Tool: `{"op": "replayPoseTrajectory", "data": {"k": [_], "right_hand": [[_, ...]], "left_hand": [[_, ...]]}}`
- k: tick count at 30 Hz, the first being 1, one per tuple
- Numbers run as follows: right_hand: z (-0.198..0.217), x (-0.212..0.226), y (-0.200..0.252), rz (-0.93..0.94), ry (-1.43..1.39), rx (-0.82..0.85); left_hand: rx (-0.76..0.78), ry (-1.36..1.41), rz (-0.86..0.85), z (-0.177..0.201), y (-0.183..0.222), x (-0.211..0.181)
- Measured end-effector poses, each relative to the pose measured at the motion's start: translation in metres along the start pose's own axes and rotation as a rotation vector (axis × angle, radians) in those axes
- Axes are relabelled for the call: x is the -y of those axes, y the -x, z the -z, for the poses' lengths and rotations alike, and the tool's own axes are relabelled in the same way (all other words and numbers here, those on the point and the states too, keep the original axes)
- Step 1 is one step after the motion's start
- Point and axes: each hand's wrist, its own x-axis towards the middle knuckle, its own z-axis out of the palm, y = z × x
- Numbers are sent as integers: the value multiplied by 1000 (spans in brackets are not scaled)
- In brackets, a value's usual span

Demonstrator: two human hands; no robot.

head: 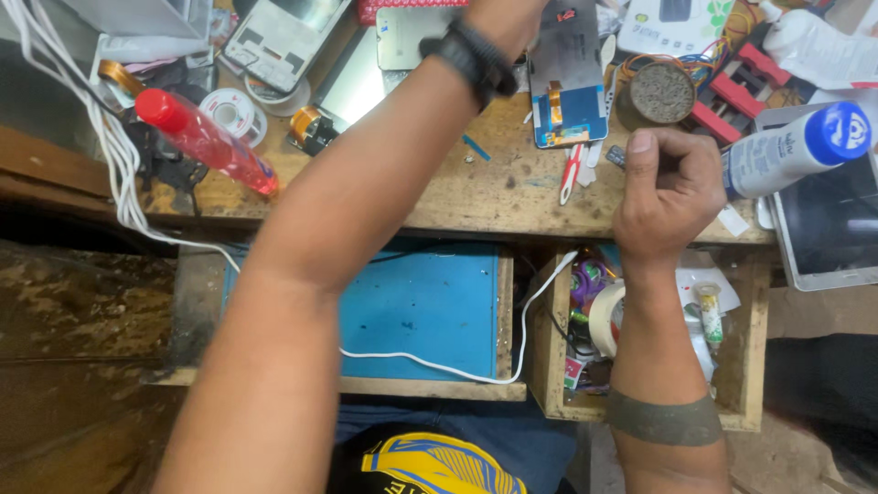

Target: The person holds a smartphone connected to a charging cable, then uses a metal prying tool to open the device's back cover. They carefully pry along the edges to separate the casing and expose the internal components, including the battery and circuitry.

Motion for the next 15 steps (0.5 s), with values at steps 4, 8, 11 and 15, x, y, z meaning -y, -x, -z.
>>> {"op": "replayPoseTrajectory", "data": {"k": [4, 8, 11, 15], "right_hand": [[2, -7, 0, 21, -18, 14], [3, -21, 4, -35, -57, 26], [8, -36, 7, -51, -86, 53], [10, -54, 12, -116, -269, 99]], "left_hand": [[149, 150, -59, 29, 59, -36], [380, 35, -25, 96, 146, -80], [473, -29, 32, 128, 190, -94], [467, -73, 216, 150, 220, -87]]}}
